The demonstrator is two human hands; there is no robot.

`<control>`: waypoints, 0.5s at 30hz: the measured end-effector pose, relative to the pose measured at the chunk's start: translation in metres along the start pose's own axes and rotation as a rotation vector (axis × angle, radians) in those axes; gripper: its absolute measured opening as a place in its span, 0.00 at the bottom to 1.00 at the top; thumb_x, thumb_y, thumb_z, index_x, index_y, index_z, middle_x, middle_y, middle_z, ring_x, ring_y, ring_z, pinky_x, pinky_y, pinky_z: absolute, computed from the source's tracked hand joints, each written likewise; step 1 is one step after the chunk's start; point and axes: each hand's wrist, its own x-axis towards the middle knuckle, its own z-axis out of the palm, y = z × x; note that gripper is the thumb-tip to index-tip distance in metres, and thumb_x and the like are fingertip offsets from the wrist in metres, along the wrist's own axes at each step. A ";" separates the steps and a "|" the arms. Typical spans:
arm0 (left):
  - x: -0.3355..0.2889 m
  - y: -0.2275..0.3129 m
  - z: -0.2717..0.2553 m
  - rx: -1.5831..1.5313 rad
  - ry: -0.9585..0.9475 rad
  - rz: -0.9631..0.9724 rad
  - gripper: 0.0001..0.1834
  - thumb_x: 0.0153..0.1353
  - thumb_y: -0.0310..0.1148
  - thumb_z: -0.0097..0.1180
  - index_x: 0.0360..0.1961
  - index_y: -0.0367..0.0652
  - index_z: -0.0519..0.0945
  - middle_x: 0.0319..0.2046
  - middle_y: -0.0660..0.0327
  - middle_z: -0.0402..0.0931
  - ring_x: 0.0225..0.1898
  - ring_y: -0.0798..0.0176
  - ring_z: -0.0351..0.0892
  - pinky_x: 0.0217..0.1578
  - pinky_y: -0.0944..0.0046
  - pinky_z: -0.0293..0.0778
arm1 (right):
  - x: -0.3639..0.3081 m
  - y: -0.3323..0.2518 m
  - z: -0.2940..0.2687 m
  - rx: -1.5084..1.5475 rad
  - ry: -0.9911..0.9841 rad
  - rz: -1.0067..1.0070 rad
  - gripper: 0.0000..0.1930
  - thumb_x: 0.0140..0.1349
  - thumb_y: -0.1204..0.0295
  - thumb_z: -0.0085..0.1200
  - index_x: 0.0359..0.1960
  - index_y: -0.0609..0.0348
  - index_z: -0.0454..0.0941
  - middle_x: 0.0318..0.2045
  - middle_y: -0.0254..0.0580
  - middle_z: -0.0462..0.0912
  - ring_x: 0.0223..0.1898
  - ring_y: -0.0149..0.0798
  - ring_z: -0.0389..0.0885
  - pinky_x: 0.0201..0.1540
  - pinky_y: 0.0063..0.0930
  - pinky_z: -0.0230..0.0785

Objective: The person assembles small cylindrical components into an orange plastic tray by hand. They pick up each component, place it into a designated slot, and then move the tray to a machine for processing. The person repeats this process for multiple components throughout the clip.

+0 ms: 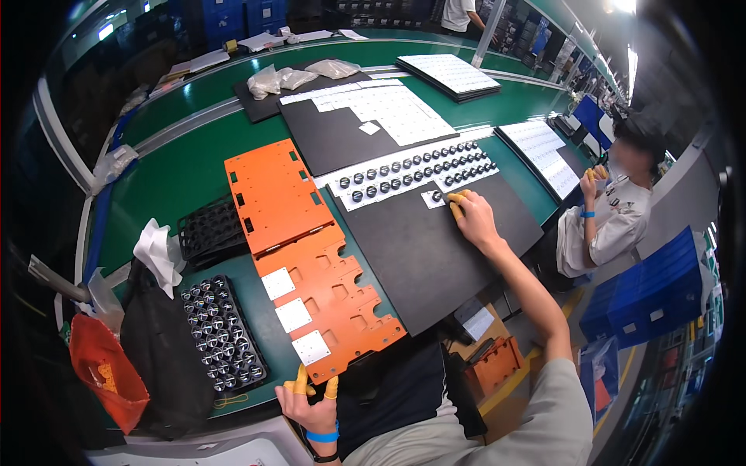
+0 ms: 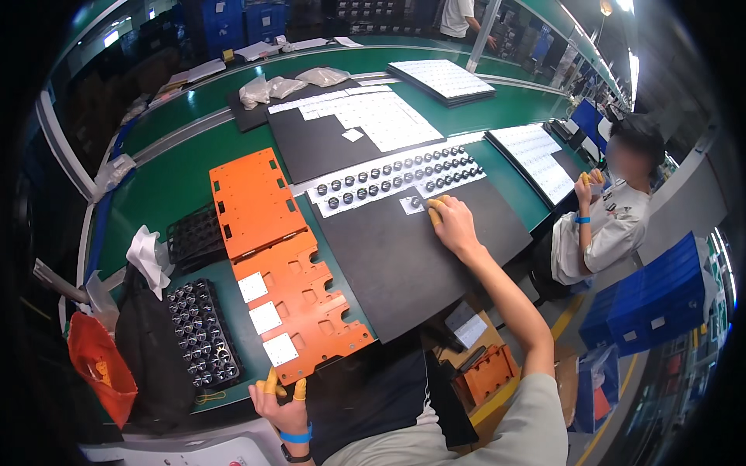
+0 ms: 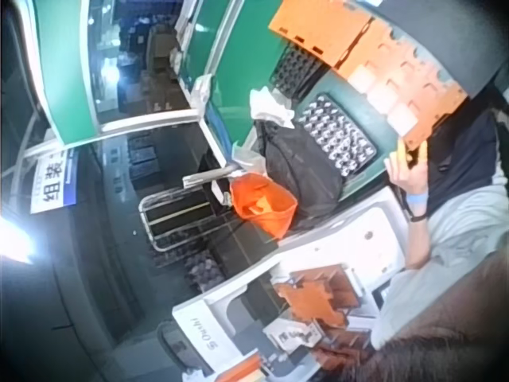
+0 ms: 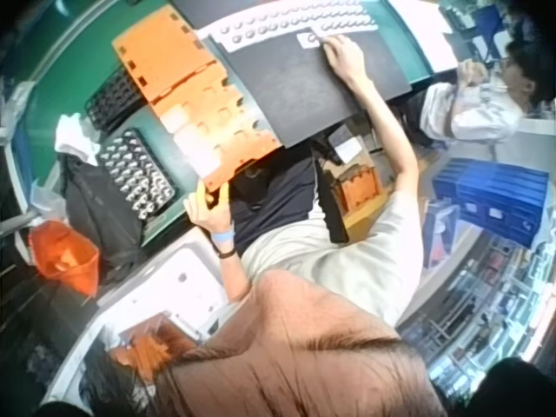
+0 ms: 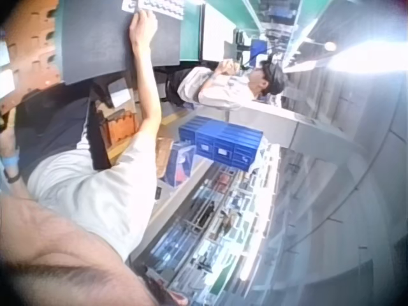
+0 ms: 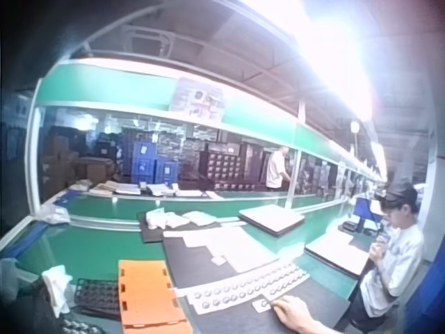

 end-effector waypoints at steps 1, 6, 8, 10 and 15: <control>0.000 0.000 0.000 -0.001 0.001 0.001 0.31 0.42 0.48 0.78 0.44 0.38 0.86 0.19 0.65 0.60 0.24 0.58 0.60 0.28 0.59 0.59 | -0.001 -0.001 0.002 0.028 0.022 0.041 0.08 0.59 0.73 0.61 0.40 0.58 0.84 0.34 0.39 0.81 0.39 0.44 0.79 0.43 0.39 0.70; -0.003 -0.003 -0.001 0.016 -0.007 0.016 0.31 0.42 0.46 0.78 0.44 0.38 0.86 0.20 0.65 0.62 0.24 0.59 0.60 0.28 0.59 0.60 | 0.014 -0.008 0.011 0.064 0.093 -0.003 0.16 0.53 0.69 0.68 0.41 0.60 0.81 0.40 0.44 0.79 0.43 0.49 0.76 0.47 0.40 0.69; -0.002 -0.003 -0.001 0.016 -0.009 0.017 0.30 0.42 0.46 0.78 0.44 0.39 0.86 0.20 0.65 0.62 0.25 0.59 0.60 0.28 0.59 0.60 | 0.021 -0.004 0.015 0.086 0.051 -0.049 0.14 0.53 0.70 0.67 0.40 0.60 0.81 0.39 0.43 0.78 0.44 0.49 0.75 0.49 0.40 0.68; -0.001 -0.002 -0.001 0.011 -0.008 0.006 0.30 0.42 0.46 0.78 0.44 0.39 0.86 0.20 0.65 0.62 0.25 0.59 0.60 0.28 0.59 0.60 | 0.028 -0.002 0.020 0.099 0.023 -0.074 0.13 0.53 0.71 0.67 0.39 0.59 0.81 0.39 0.43 0.77 0.45 0.48 0.74 0.49 0.40 0.67; -0.001 -0.001 0.000 0.009 0.001 0.010 0.30 0.42 0.46 0.78 0.44 0.38 0.85 0.20 0.65 0.62 0.25 0.59 0.61 0.27 0.58 0.60 | 0.037 0.005 0.028 0.079 0.000 -0.070 0.11 0.52 0.72 0.66 0.37 0.57 0.80 0.40 0.42 0.76 0.46 0.47 0.73 0.50 0.39 0.65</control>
